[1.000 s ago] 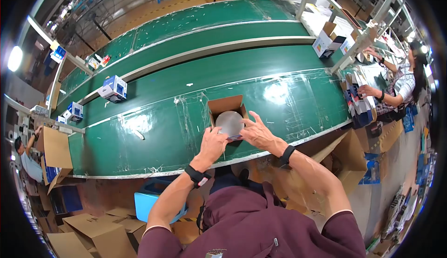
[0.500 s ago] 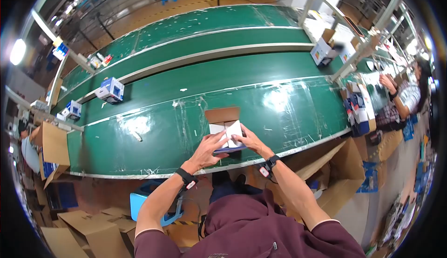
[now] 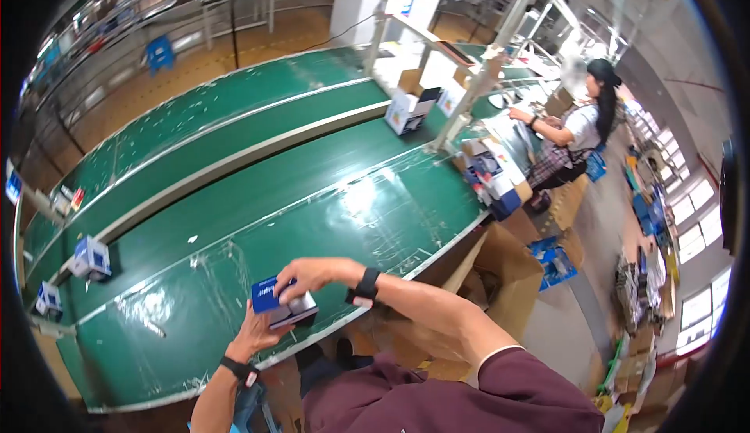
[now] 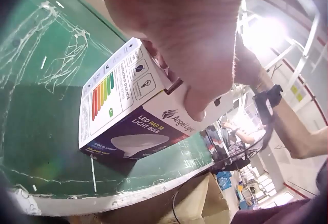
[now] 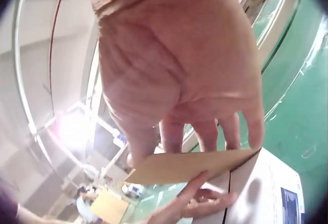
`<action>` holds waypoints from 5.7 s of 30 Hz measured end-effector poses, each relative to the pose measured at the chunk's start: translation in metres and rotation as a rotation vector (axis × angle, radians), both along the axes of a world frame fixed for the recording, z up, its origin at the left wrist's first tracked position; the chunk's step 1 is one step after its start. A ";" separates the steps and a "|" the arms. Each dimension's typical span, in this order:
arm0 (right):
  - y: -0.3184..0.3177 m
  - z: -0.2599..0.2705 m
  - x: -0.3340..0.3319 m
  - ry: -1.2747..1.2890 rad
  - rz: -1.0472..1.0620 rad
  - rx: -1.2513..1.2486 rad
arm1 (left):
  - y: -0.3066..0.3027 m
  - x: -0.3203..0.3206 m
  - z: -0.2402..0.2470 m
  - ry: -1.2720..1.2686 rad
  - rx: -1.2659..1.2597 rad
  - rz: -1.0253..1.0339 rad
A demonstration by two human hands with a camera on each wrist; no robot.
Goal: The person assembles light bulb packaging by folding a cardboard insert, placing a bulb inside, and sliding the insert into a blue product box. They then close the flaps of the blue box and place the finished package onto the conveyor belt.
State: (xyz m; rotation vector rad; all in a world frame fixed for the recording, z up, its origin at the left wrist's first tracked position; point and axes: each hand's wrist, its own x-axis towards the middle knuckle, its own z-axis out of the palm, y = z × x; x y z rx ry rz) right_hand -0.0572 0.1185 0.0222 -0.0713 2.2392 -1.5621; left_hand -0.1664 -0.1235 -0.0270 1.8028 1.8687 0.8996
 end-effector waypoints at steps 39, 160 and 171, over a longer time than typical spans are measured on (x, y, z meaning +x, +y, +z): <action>-0.032 -0.070 0.118 0.548 -0.123 0.532 | -0.042 0.022 -0.038 0.063 0.225 0.165; -0.025 -0.005 0.065 0.792 -0.463 0.870 | 0.116 -0.049 0.041 -0.932 -0.687 -0.052; -0.062 0.002 0.085 0.573 -0.752 0.650 | 0.137 -0.039 0.032 -0.677 -0.754 -0.125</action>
